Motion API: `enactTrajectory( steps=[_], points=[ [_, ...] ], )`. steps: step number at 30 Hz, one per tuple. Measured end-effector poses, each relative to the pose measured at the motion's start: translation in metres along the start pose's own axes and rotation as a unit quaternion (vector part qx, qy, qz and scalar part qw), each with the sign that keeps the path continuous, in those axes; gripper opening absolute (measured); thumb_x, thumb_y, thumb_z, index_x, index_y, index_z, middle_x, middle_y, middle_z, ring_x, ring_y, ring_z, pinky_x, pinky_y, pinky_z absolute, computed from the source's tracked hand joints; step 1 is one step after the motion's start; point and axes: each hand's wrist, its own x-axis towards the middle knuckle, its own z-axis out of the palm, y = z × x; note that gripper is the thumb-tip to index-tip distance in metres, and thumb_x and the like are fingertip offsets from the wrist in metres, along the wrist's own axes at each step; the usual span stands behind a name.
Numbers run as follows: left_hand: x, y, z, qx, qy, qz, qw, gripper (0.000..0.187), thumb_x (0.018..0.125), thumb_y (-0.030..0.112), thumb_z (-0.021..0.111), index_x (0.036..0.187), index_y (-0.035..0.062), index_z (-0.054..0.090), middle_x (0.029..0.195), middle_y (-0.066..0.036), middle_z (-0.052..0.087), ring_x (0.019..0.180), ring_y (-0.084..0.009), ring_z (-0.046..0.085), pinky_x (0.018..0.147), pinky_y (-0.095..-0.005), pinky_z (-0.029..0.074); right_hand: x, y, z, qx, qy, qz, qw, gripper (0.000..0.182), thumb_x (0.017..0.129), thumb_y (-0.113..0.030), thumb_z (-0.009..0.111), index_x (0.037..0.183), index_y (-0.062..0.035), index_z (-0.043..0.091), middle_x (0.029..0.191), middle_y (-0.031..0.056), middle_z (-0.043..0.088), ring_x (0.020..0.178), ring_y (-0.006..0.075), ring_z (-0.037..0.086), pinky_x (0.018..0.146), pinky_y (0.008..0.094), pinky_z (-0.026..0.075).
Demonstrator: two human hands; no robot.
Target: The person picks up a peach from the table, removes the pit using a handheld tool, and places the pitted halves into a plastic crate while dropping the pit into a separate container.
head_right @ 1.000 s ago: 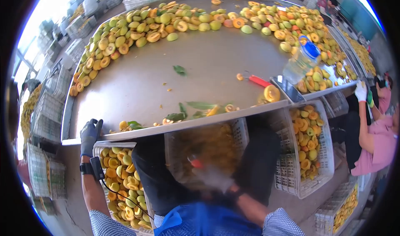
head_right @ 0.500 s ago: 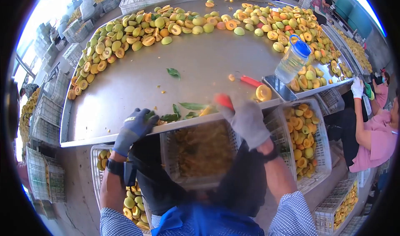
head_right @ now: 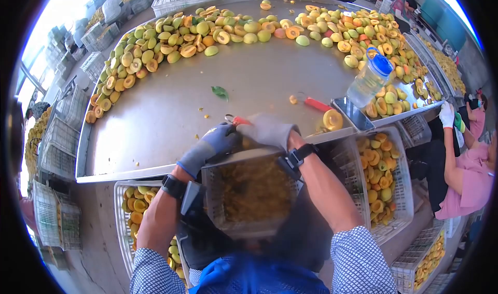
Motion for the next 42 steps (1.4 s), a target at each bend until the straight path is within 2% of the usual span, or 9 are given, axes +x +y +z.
enactTrajectory(
  steps=[2, 7, 11, 14, 17, 22, 27, 37, 42],
  points=[
    [-0.003, -0.002, -0.002, -0.107, -0.055, -0.03, 0.992, 0.033, 0.094, 0.022, 0.051, 0.118, 0.0002, 0.059, 0.104, -0.018, 0.063, 0.093, -0.03, 0.063, 0.081, -0.0364, 0.049, 0.004, 0.004, 0.003, 0.071, -0.039, 0.006, 0.997, 0.045, 0.095, -0.043, 0.048, 0.114, -0.0056, 0.062, 0.097, 0.0212, 0.067, 0.09, 0.0357, 0.063, 0.084, 0.0413, 0.045],
    [-0.038, 0.027, -0.003, -0.175, 0.196, 0.06, 0.963, 0.029, 0.09, 0.014, 0.057, 0.113, -0.0038, 0.06, 0.099, -0.013, 0.066, 0.091, -0.0181, 0.062, 0.083, -0.0324, 0.048, -0.036, -0.015, -0.006, 0.177, 0.087, -0.113, 0.974, 0.044, 0.095, -0.04, 0.052, 0.114, -0.0011, 0.06, 0.091, 0.0188, 0.066, 0.084, 0.0305, 0.062, 0.079, 0.0378, 0.046],
    [-0.07, 0.062, -0.002, -0.104, 0.191, 0.089, 0.972, 0.029, 0.089, 0.013, 0.059, 0.114, -0.0034, 0.06, 0.097, -0.013, 0.067, 0.091, -0.0172, 0.062, 0.083, -0.0321, 0.049, -0.07, -0.016, 0.003, 0.03, 0.143, -0.145, 0.978, 0.037, 0.093, -0.034, 0.058, 0.111, -0.0021, 0.061, 0.086, 0.0173, 0.064, 0.078, 0.0287, 0.061, 0.074, 0.0377, 0.047],
    [-0.089, 0.055, -0.007, -0.338, 0.095, 0.028, 0.936, 0.03, 0.088, 0.013, 0.061, 0.113, -0.0028, 0.061, 0.095, -0.015, 0.066, 0.088, -0.0207, 0.064, 0.082, -0.0327, 0.049, -0.095, -0.022, 0.008, 0.101, 0.155, -0.141, 0.972, 0.029, 0.09, -0.028, 0.063, 0.104, -0.0026, 0.06, 0.085, 0.0191, 0.063, 0.077, 0.0346, 0.062, 0.071, 0.0399, 0.048],
    [-0.092, 0.035, -0.011, -0.091, 0.262, 0.025, 0.96, 0.024, 0.089, 0.01, 0.058, 0.109, -0.0018, 0.065, 0.092, -0.015, 0.067, 0.085, -0.0229, 0.065, 0.079, -0.033, 0.05, -0.095, -0.005, 0.011, 0.062, 0.22, -0.142, 0.963, 0.029, 0.09, -0.029, 0.063, 0.103, -0.0026, 0.059, 0.086, 0.0207, 0.064, 0.078, 0.0384, 0.062, 0.069, 0.0415, 0.048],
    [-0.098, -0.039, 0.002, 0.086, 0.323, -0.127, 0.934, 0.022, 0.091, 0.02, 0.06, 0.102, 0.0025, 0.067, 0.093, -0.018, 0.067, 0.081, -0.031, 0.065, 0.073, -0.0379, 0.051, -0.082, 0.005, -0.01, -0.058, 0.301, -0.091, 0.948, 0.03, 0.089, -0.031, 0.063, 0.103, -0.005, 0.059, 0.086, 0.0207, 0.064, 0.08, 0.0404, 0.062, 0.069, 0.046, 0.048],
    [-0.097, -0.036, 0.003, 0.088, 0.318, -0.147, 0.932, 0.021, 0.09, 0.025, 0.062, 0.095, 0.0058, 0.068, 0.087, -0.016, 0.067, 0.073, -0.0311, 0.064, 0.067, -0.0402, 0.05, -0.066, 0.03, -0.004, -0.18, 0.256, -0.021, 0.949, 0.031, 0.087, -0.033, 0.063, 0.105, -0.0085, 0.057, 0.081, 0.0176, 0.064, 0.079, 0.0391, 0.063, 0.069, 0.0482, 0.048],
    [-0.096, -0.031, 0.003, 0.078, 0.309, -0.175, 0.932, 0.026, 0.087, 0.033, 0.063, 0.095, 0.0093, 0.068, 0.082, -0.012, 0.067, 0.076, -0.0311, 0.065, 0.069, -0.0423, 0.05, -0.066, 0.036, -0.001, -0.098, 0.336, -0.051, 0.935, 0.03, 0.088, -0.034, 0.062, 0.105, -0.0103, 0.057, 0.079, 0.0177, 0.063, 0.077, 0.0389, 0.062, 0.069, 0.0483, 0.048],
    [-0.097, -0.034, 0.005, 0.084, 0.326, -0.163, 0.927, 0.023, 0.087, 0.031, 0.064, 0.094, 0.0084, 0.068, 0.081, -0.012, 0.066, 0.07, -0.0286, 0.064, 0.066, -0.04, 0.05, -0.06, 0.043, -0.007, -0.154, 0.257, 0.028, 0.954, 0.035, 0.086, -0.037, 0.063, 0.109, -0.0109, 0.058, 0.084, 0.0178, 0.065, 0.081, 0.0387, 0.063, 0.071, 0.0486, 0.048]
  ],
)
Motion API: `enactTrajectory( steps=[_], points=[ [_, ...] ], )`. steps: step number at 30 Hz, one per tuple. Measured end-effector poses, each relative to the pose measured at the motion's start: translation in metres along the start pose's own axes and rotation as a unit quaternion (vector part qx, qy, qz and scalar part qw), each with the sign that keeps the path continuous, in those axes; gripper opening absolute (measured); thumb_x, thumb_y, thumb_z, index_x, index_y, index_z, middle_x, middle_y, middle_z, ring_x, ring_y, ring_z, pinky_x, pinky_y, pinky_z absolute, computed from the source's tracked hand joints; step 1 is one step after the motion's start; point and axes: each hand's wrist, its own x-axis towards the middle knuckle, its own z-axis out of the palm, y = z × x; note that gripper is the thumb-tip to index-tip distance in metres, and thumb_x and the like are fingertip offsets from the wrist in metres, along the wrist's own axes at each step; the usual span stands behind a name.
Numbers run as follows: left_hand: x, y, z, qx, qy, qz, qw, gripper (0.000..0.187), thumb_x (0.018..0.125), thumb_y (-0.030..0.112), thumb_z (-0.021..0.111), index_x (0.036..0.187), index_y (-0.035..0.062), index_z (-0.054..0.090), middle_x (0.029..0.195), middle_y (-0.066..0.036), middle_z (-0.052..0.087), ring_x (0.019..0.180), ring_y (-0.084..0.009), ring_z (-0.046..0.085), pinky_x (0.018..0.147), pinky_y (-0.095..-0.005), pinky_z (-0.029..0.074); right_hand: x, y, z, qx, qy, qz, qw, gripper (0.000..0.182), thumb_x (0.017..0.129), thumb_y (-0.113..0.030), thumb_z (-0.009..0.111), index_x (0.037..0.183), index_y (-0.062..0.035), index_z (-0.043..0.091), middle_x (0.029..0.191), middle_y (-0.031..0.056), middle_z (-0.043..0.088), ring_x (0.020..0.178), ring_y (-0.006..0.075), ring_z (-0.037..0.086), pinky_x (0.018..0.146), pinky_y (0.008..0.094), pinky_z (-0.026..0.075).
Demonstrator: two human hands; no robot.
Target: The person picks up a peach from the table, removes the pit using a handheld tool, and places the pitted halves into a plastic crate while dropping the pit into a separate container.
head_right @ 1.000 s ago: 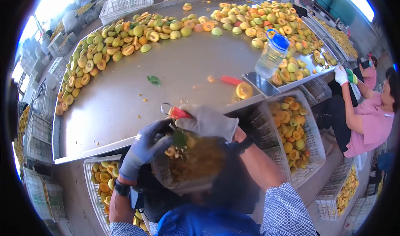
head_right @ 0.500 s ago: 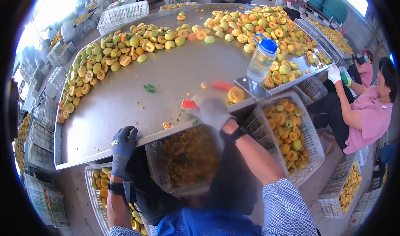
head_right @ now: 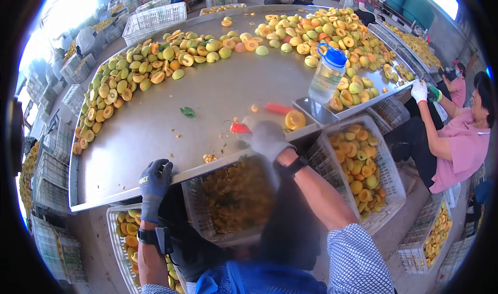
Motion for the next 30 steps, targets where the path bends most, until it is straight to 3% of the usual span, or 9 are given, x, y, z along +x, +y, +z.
enactTrajectory(
  steps=[3, 6, 12, 16, 21, 27, 29, 30],
  points=[
    [0.0, 0.003, -0.001, 0.001, 0.006, 0.004, 1.0, 0.021, 0.088, 0.028, 0.066, 0.093, 0.0075, 0.068, 0.08, -0.012, 0.065, 0.066, -0.0261, 0.063, 0.062, -0.0375, 0.049, -0.002, 0.0, -0.002, 0.013, -0.006, 0.053, 0.999, 0.041, 0.085, -0.041, 0.063, 0.113, -0.0117, 0.058, 0.087, 0.0174, 0.066, 0.083, 0.0381, 0.064, 0.073, 0.0478, 0.048],
    [-0.002, 0.003, 0.0, 0.008, 0.016, 0.016, 1.0, 0.021, 0.088, 0.028, 0.066, 0.094, 0.008, 0.068, 0.078, -0.011, 0.065, 0.065, -0.0252, 0.063, 0.061, -0.0369, 0.049, -0.002, 0.012, 0.006, 0.034, 0.052, 0.018, 0.998, 0.045, 0.085, -0.044, 0.063, 0.116, -0.0124, 0.058, 0.089, 0.0172, 0.067, 0.085, 0.0373, 0.064, 0.074, 0.0469, 0.049],
    [-0.001, 0.001, 0.0, 0.011, 0.017, 0.012, 1.0, 0.021, 0.088, 0.029, 0.066, 0.095, 0.0088, 0.068, 0.078, -0.011, 0.065, 0.065, -0.0252, 0.063, 0.062, -0.0373, 0.049, -0.002, 0.009, 0.007, -0.006, 0.02, 0.076, 0.997, 0.049, 0.083, -0.05, 0.063, 0.114, -0.0128, 0.059, 0.091, 0.0175, 0.067, 0.086, 0.0373, 0.064, 0.075, 0.0475, 0.049],
    [-0.001, -0.001, 0.002, 0.009, 0.023, 0.015, 1.0, 0.021, 0.088, 0.029, 0.066, 0.095, 0.0092, 0.069, 0.08, -0.011, 0.065, 0.066, -0.0251, 0.064, 0.063, -0.0372, 0.05, -0.002, 0.013, 0.01, -0.025, 0.04, 0.05, 0.998, 0.046, 0.084, -0.048, 0.065, 0.112, -0.0124, 0.06, 0.087, 0.0175, 0.068, 0.084, 0.0366, 0.065, 0.073, 0.045, 0.05],
    [0.001, 0.002, 0.0, 0.018, 0.008, -0.013, 1.0, 0.022, 0.087, 0.029, 0.067, 0.095, 0.0092, 0.069, 0.082, -0.01, 0.067, 0.068, -0.0245, 0.065, 0.065, -0.0358, 0.051, 0.005, 0.012, 0.009, -0.027, -0.014, 0.086, 0.996, 0.044, 0.083, -0.046, 0.066, 0.111, -0.0127, 0.061, 0.092, 0.0164, 0.068, 0.09, 0.0344, 0.065, 0.076, 0.0443, 0.049],
    [-0.001, 0.002, -0.007, -0.034, 0.001, 0.044, 0.998, 0.022, 0.085, 0.03, 0.069, 0.094, 0.0091, 0.07, 0.082, -0.01, 0.067, 0.069, -0.0228, 0.065, 0.063, -0.0343, 0.052, 0.005, 0.006, 0.015, -0.038, 0.08, 0.057, 0.994, 0.031, 0.083, -0.04, 0.069, 0.091, -0.0111, 0.065, 0.09, 0.0093, 0.065, 0.084, 0.029, 0.063, 0.075, 0.0401, 0.05],
    [-0.002, 0.001, -0.014, -0.044, -0.024, 0.053, 0.997, 0.022, 0.083, 0.03, 0.07, 0.095, 0.0108, 0.069, 0.082, -0.009, 0.066, 0.071, -0.0247, 0.065, 0.067, -0.0366, 0.052, 0.002, 0.01, 0.014, -0.032, 0.134, -0.041, 0.99, 0.031, 0.085, -0.036, 0.062, 0.094, -0.0061, 0.065, 0.098, 0.0185, 0.066, 0.091, 0.0353, 0.064, 0.077, 0.0464, 0.049],
    [-0.004, -0.002, -0.016, 0.0, -0.049, 0.14, 0.989, 0.023, 0.082, 0.031, 0.07, 0.096, 0.0118, 0.069, 0.082, -0.009, 0.065, 0.072, -0.0263, 0.064, 0.07, -0.0382, 0.051, 0.001, 0.01, 0.013, -0.002, 0.128, -0.036, 0.991, 0.027, 0.086, -0.032, 0.06, 0.09, -0.006, 0.064, 0.093, 0.0201, 0.065, 0.087, 0.0374, 0.063, 0.074, 0.0466, 0.049]
  ],
)
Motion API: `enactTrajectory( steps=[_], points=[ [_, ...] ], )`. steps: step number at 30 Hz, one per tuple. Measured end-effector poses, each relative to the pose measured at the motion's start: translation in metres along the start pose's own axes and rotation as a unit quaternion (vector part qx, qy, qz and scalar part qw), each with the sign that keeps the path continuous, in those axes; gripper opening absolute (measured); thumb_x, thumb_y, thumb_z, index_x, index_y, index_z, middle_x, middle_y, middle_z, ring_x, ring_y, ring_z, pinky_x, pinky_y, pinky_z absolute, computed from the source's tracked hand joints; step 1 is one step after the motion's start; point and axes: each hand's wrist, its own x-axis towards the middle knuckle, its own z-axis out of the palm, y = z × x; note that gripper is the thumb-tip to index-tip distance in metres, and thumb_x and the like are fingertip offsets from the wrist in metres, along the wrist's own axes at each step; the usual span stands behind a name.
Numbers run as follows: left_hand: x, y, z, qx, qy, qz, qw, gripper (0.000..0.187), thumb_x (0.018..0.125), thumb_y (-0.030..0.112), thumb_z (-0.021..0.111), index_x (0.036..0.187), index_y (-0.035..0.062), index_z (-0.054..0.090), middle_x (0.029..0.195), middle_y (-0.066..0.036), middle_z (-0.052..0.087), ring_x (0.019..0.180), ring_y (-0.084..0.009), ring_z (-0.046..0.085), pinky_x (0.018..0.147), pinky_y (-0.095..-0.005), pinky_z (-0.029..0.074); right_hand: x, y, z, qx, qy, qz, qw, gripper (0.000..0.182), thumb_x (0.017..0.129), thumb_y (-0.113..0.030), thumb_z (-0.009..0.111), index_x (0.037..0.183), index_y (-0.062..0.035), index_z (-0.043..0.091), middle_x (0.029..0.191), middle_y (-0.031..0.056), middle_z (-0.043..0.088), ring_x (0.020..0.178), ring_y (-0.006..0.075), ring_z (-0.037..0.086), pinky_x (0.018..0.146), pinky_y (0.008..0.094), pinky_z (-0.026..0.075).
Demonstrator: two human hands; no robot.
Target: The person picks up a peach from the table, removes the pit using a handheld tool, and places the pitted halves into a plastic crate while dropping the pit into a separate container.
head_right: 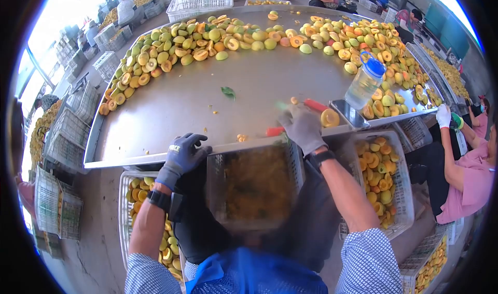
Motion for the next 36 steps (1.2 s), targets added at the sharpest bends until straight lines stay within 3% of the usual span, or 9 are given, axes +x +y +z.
enactTrajectory(
  steps=[2, 9, 11, 15, 17, 22, 25, 29, 36],
  points=[
    [-0.001, -0.008, 0.0, 0.064, -0.075, 0.113, 0.989, 0.028, 0.081, 0.035, 0.068, 0.1, 0.0137, 0.066, 0.087, -0.009, 0.064, 0.08, -0.0313, 0.062, 0.078, -0.0422, 0.048, 0.002, 0.005, 0.005, 0.018, 0.014, -0.018, 1.0, 0.026, 0.087, -0.032, 0.06, 0.089, -0.0062, 0.064, 0.091, 0.0203, 0.065, 0.084, 0.0383, 0.063, 0.073, 0.0467, 0.05],
    [0.012, 0.001, -0.006, 0.128, -0.195, 0.083, 0.969, 0.038, 0.087, 0.044, 0.06, 0.096, 0.0073, 0.061, 0.098, -0.016, 0.062, 0.095, -0.0376, 0.059, 0.085, -0.0449, 0.048, 0.004, -0.01, -0.009, 0.055, -0.048, 0.003, 0.997, 0.031, 0.088, -0.039, 0.06, 0.085, -0.0083, 0.063, 0.08, 0.0166, 0.065, 0.076, 0.0369, 0.063, 0.069, 0.0439, 0.05],
    [0.013, -0.005, -0.003, 0.123, -0.2, 0.083, 0.969, 0.03, 0.086, 0.033, 0.063, 0.1, 0.0081, 0.058, 0.096, -0.015, 0.059, 0.093, -0.037, 0.058, 0.081, -0.0451, 0.048, 0.001, -0.011, -0.008, 0.053, -0.064, -0.003, 0.997, 0.033, 0.088, -0.041, 0.06, 0.086, -0.0083, 0.062, 0.081, 0.016, 0.065, 0.077, 0.0364, 0.063, 0.069, 0.0435, 0.05],
    [0.015, -0.002, -0.005, 0.12, -0.205, 0.081, 0.968, 0.031, 0.087, 0.036, 0.062, 0.101, 0.0083, 0.058, 0.099, -0.015, 0.06, 0.095, -0.0369, 0.058, 0.082, -0.0452, 0.048, -0.009, -0.03, 0.001, 0.102, -0.135, -0.136, 0.976, 0.035, 0.086, -0.044, 0.062, 0.092, -0.0088, 0.061, 0.085, 0.015, 0.066, 0.08, 0.0341, 0.064, 0.073, 0.0429, 0.05],
    [0.012, -0.001, -0.006, 0.119, -0.214, 0.078, 0.966, 0.033, 0.087, 0.037, 0.062, 0.102, 0.0084, 0.058, 0.099, -0.015, 0.06, 0.096, -0.0369, 0.058, 0.083, -0.0451, 0.048, -0.016, -0.044, 0.005, 0.014, -0.107, -0.26, 0.96, 0.044, 0.089, -0.051, 0.058, 0.097, -0.0085, 0.06, 0.09, 0.013, 0.063, 0.089, 0.0313, 0.061, 0.075, 0.0402, 0.048],
    [0.018, -0.01, 0.005, 0.15, -0.217, 0.075, 0.962, 0.042, 0.087, 0.047, 0.06, 0.102, 0.008, 0.059, 0.101, -0.015, 0.06, 0.098, -0.0368, 0.058, 0.085, -0.045, 0.048, -0.02, -0.048, 0.029, -0.1, -0.157, -0.174, 0.967, 0.02, 0.082, -0.01, 0.055, 0.101, -0.0066, 0.062, 0.089, 0.0148, 0.063, 0.087, 0.0333, 0.062, 0.074, 0.045, 0.049],
    [0.017, -0.009, 0.003, 0.16, -0.201, 0.087, 0.963, 0.044, 0.087, 0.049, 0.06, 0.102, 0.0077, 0.06, 0.101, -0.015, 0.061, 0.099, -0.0369, 0.058, 0.085, -0.0452, 0.048, -0.016, -0.047, 0.029, -0.101, -0.148, -0.227, 0.957, 0.02, 0.084, -0.008, 0.051, 0.1, -0.0089, 0.063, 0.087, 0.017, 0.065, 0.076, 0.0352, 0.066, 0.064, 0.0457, 0.052],
    [0.016, -0.011, 0.006, 0.163, -0.19, 0.092, 0.964, 0.042, 0.085, 0.049, 0.062, 0.098, 0.0086, 0.062, 0.099, -0.015, 0.062, 0.096, -0.037, 0.06, 0.083, -0.0462, 0.049, -0.015, -0.057, 0.025, -0.146, -0.173, -0.184, 0.956, 0.02, 0.083, -0.007, 0.051, 0.098, -0.0086, 0.063, 0.085, 0.0173, 0.065, 0.076, 0.0354, 0.066, 0.062, 0.0459, 0.053],
    [0.008, -0.011, 0.003, 0.156, -0.157, 0.134, 0.966, 0.023, 0.071, 0.018, 0.066, 0.093, 0.0119, 0.06, 0.091, -0.01, 0.061, 0.087, -0.0321, 0.062, 0.077, -0.0434, 0.05, -0.001, -0.052, 0.025, -0.134, -0.183, -0.252, 0.941, 0.014, 0.082, -0.009, 0.053, 0.091, -0.0061, 0.064, 0.081, 0.016, 0.064, 0.073, 0.0343, 0.065, 0.061, 0.0462, 0.051]
  ],
)
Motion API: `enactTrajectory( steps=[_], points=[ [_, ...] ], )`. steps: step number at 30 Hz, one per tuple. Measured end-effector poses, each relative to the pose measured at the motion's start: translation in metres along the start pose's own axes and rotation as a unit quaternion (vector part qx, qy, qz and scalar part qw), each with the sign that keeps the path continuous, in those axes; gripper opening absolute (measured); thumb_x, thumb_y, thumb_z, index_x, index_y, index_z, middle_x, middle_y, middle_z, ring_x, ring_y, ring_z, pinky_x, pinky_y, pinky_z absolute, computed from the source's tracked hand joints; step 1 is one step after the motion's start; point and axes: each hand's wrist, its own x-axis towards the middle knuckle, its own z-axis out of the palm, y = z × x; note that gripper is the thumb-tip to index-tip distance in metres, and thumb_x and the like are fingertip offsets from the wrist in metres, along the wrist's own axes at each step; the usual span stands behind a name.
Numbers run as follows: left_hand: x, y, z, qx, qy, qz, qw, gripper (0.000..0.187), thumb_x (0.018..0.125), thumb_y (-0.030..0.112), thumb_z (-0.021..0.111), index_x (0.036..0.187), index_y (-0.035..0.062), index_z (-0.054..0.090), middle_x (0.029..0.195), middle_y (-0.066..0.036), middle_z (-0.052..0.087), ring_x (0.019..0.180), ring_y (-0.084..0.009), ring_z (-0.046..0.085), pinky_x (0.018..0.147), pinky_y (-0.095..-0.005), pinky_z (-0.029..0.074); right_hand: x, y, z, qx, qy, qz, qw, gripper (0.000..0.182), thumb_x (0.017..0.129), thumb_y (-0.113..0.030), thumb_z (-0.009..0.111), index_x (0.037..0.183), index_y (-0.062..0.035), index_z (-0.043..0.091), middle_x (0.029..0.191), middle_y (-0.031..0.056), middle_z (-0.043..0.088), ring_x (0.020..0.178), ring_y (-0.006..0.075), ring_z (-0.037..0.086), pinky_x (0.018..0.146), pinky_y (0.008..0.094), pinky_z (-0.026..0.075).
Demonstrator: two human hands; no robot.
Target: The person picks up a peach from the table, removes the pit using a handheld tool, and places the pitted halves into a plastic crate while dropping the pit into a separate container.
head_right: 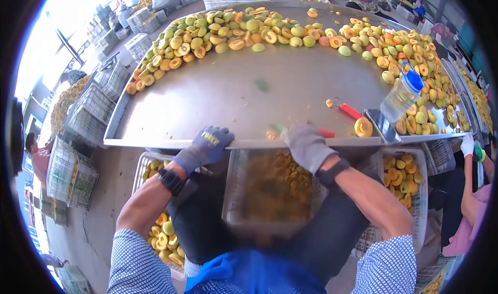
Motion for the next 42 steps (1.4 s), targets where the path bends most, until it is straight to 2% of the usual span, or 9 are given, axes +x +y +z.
enactTrajectory(
  steps=[7, 21, 28, 30, 34, 37, 38, 39, 42],
  points=[
    [0.003, -0.005, -0.01, -0.035, -0.057, 0.031, 0.997, 0.026, 0.066, 0.022, 0.069, 0.09, 0.0138, 0.063, 0.083, -0.006, 0.058, 0.077, -0.0267, 0.06, 0.073, -0.0405, 0.047, 0.002, 0.0, -0.021, -0.042, -0.093, -0.081, 0.991, 0.008, 0.084, -0.019, 0.054, 0.084, -0.0124, 0.059, 0.078, 0.0065, 0.052, 0.073, 0.0215, 0.057, 0.059, 0.0369, 0.041],
    [0.025, -0.009, -0.038, -0.144, -0.216, -0.034, 0.965, 0.025, 0.073, 0.031, 0.066, 0.087, 0.0114, 0.061, 0.087, -0.01, 0.056, 0.083, -0.0306, 0.06, 0.076, -0.0443, 0.048, 0.02, 0.023, -0.038, 0.146, -0.132, -0.086, 0.977, 0.01, 0.079, -0.022, 0.057, 0.085, -0.0143, 0.056, 0.076, 0.0039, 0.049, 0.072, 0.0204, 0.054, 0.055, 0.0365, 0.039],
    [0.019, -0.009, -0.071, -0.297, -0.232, -0.176, 0.909, 0.039, 0.089, 0.041, 0.058, 0.115, 0.0109, 0.058, 0.113, -0.015, 0.055, 0.107, -0.0356, 0.055, 0.092, -0.0433, 0.046, 0.047, 0.058, -0.089, 0.304, -0.292, -0.084, 0.903, 0.037, 0.084, -0.041, 0.061, 0.105, -0.0112, 0.06, 0.084, 0.0106, 0.057, 0.079, 0.0298, 0.06, 0.063, 0.0431, 0.046],
    [-0.002, -0.004, -0.055, -0.334, -0.222, -0.225, 0.888, 0.039, 0.09, 0.04, 0.057, 0.116, 0.0114, 0.059, 0.116, -0.015, 0.055, 0.11, -0.0351, 0.054, 0.093, -0.0431, 0.045, 0.057, 0.077, -0.097, 0.427, -0.323, 0.046, 0.843, 0.047, 0.087, -0.052, 0.058, 0.112, -0.0125, 0.06, 0.091, 0.0148, 0.062, 0.087, 0.0343, 0.062, 0.073, 0.0452, 0.049],
    [0.001, -0.035, -0.073, -0.362, -0.214, -0.262, 0.869, 0.035, 0.09, 0.037, 0.059, 0.116, 0.013, 0.063, 0.111, -0.015, 0.06, 0.107, -0.0334, 0.058, 0.09, -0.0417, 0.048, 0.115, 0.122, -0.125, 0.454, -0.384, 0.085, 0.799, 0.04, 0.09, -0.043, 0.054, 0.112, -0.0097, 0.061, 0.108, 0.0171, 0.064, 0.092, 0.0375, 0.062, 0.082, 0.045, 0.049],
    [0.066, -0.115, -0.127, -0.237, 0.017, -0.337, 0.911, 0.031, 0.085, 0.023, 0.071, 0.114, 0.0115, 0.065, 0.092, -0.011, 0.066, 0.083, -0.0281, 0.065, 0.074, -0.0367, 0.053, 0.179, 0.148, -0.124, 0.447, -0.313, 0.129, 0.828, 0.038, 0.091, -0.041, 0.056, 0.108, -0.0076, 0.062, 0.102, 0.0169, 0.065, 0.093, 0.0376, 0.062, 0.082, 0.0447, 0.049],
    [0.061, -0.155, -0.089, -0.321, 0.198, -0.396, 0.837, 0.033, 0.083, 0.015, 0.073, 0.114, 0.008, 0.064, 0.094, -0.01, 0.066, 0.084, -0.0243, 0.065, 0.075, -0.0348, 0.053, 0.189, 0.158, -0.096, 0.492, -0.256, 0.142, 0.82, 0.036, 0.091, -0.038, 0.059, 0.107, -0.0066, 0.062, 0.1, 0.017, 0.066, 0.093, 0.037, 0.063, 0.081, 0.0439, 0.049],
    [0.073, -0.204, -0.104, -0.224, 0.089, -0.45, 0.86, 0.039, 0.09, 0.014, 0.066, 0.126, 0.0075, 0.054, 0.114, -0.017, 0.06, 0.107, -0.0266, 0.059, 0.088, -0.0391, 0.05, 0.217, 0.161, -0.081, 0.533, -0.189, 0.157, 0.81, 0.034, 0.09, -0.035, 0.061, 0.106, -0.0056, 0.062, 0.098, 0.017, 0.066, 0.092, 0.0364, 0.063, 0.08, 0.0431, 0.05],
    [0.107, -0.338, -0.115, -0.188, 0.297, -0.488, 0.799, 0.035, 0.09, 0.019, 0.067, 0.118, 0.0006, 0.058, 0.106, -0.016, 0.065, 0.095, -0.0268, 0.063, 0.084, -0.0377, 0.05, 0.318, 0.166, -0.09, 0.421, -0.095, 0.154, 0.889, 0.031, 0.091, -0.03, 0.064, 0.105, -0.0028, 0.062, 0.097, 0.0165, 0.067, 0.087, 0.034, 0.065, 0.074, 0.0388, 0.052]
  ],
)
